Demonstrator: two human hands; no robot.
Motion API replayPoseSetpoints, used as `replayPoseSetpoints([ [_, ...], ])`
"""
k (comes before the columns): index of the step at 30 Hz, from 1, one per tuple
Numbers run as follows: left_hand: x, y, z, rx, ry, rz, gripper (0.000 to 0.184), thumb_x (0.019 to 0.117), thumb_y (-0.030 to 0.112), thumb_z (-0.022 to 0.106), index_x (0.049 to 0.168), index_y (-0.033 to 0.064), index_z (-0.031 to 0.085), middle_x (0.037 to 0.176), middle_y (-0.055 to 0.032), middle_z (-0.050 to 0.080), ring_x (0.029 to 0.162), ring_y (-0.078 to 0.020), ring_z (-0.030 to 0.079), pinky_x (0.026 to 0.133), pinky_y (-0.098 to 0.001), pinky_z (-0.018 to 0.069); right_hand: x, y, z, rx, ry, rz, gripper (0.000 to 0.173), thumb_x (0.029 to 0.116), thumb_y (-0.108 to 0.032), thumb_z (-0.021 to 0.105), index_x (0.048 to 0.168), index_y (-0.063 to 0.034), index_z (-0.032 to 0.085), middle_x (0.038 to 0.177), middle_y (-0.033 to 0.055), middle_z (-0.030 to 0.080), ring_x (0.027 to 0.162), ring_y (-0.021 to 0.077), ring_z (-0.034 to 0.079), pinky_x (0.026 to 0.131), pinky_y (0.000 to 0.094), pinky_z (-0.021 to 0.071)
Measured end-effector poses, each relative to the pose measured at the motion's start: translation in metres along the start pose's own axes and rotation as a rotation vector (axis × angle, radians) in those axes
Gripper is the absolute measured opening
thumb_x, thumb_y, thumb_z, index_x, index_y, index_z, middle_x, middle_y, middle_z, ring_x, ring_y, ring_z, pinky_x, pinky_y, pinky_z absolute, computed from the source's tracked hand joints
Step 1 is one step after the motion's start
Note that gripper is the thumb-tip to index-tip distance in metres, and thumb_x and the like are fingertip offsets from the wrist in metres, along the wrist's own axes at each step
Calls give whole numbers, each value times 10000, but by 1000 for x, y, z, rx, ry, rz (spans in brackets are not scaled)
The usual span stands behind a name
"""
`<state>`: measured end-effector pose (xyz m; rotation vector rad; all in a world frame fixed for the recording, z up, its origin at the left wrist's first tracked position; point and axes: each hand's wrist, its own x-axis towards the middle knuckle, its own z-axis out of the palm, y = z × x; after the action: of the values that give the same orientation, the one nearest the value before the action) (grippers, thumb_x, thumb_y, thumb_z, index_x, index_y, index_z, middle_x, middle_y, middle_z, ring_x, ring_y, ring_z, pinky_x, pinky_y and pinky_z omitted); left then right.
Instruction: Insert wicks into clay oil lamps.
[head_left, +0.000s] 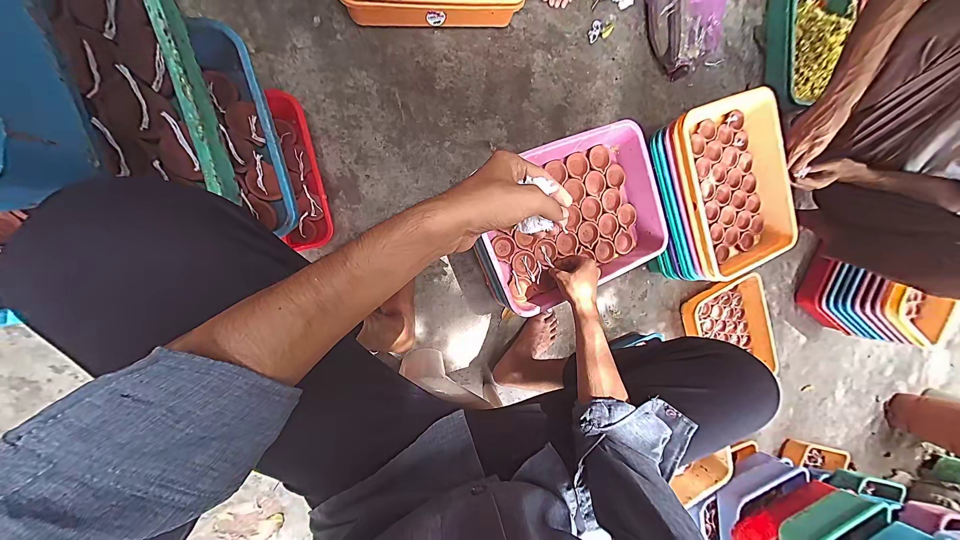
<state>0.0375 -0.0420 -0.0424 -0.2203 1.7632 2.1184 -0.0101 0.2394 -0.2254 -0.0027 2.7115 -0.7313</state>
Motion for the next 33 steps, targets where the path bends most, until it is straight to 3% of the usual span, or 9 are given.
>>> replayPoseSetpoints([
  [3,1,-1,-1,3,-29,6,216,927,31,681,1132,22,746,1067,-101,760,932,-167,728,830,-312,596,-4,-7,-12,-38,20,-21,204,762,-119,831,943,-58,760,905,145,742,873,335,711,801,611,545],
  [6,1,0,0,11,-56,28,230,947,36,651,1158,39,742,1084,-86,759,977,-159,716,869,-317,578,-12,-27,-31,8,78,-58,199,826,-123,794,1008,-54,750,921,143,734,836,316,701,773,589,551],
  [10,-2,6,2,-28,-92,26,309,954,-37,591,1240,13,695,1131,-105,749,1026,-181,711,887,-319,578,-17,-55,-53,281,174,-209,153,857,-78,762,1008,-103,769,929,40,743,791,161,700,701,393,587],
  [13,-3,6,2,-41,-132,54,363,969,-71,539,1308,-1,649,1197,-121,728,1108,-205,691,954,-345,564,-31,-82,-70,633,191,-378,153,876,-16,742,1018,-70,761,961,36,743,783,127,697,685,299,602],
  [16,-2,5,2,-18,-166,79,385,980,-83,528,1344,2,619,1231,-134,717,1133,-219,688,988,-353,557,-51,-105,-88,886,141,-508,155,929,10,690,1069,-27,743,1015,69,730,866,144,698,765,294,605],
  [19,-2,5,4,-3,-180,77,385,987,-76,542,1347,31,628,1219,-116,719,1124,-201,685,979,-340,557,-64,-108,-100,958,37,-616,179,939,-47,686,1110,-20,731,1092,86,722,919,149,691,815,307,598],
  [24,0,3,5,4,-179,57,474,969,-90,553,1409,78,597,1325,-111,655,1158,-204,662,977,-347,565,-69,-107,-101,833,-7,-729,341,799,-18,846,1117,6,726,1098,114,724,878,185,699,765,324,619],
  [28,0,3,7,-23,-204,37,484,970,-108,520,1416,68,590,1345,-120,641,1146,-210,663,946,-340,572,-69,-104,-101,825,39,-721,184,845,24,795,1025,4,763,1036,101,726,872,175,705,760,317,627],
  [33,-2,8,10,-96,-203,-20,393,1018,-45,452,1373,22,608,1304,-133,656,1112,-203,675,939,-330,573,-72,-107,-105,833,39,-737,138,882,7,772,1019,7,766,998,85,733,862,157,703,762,307,619],
])
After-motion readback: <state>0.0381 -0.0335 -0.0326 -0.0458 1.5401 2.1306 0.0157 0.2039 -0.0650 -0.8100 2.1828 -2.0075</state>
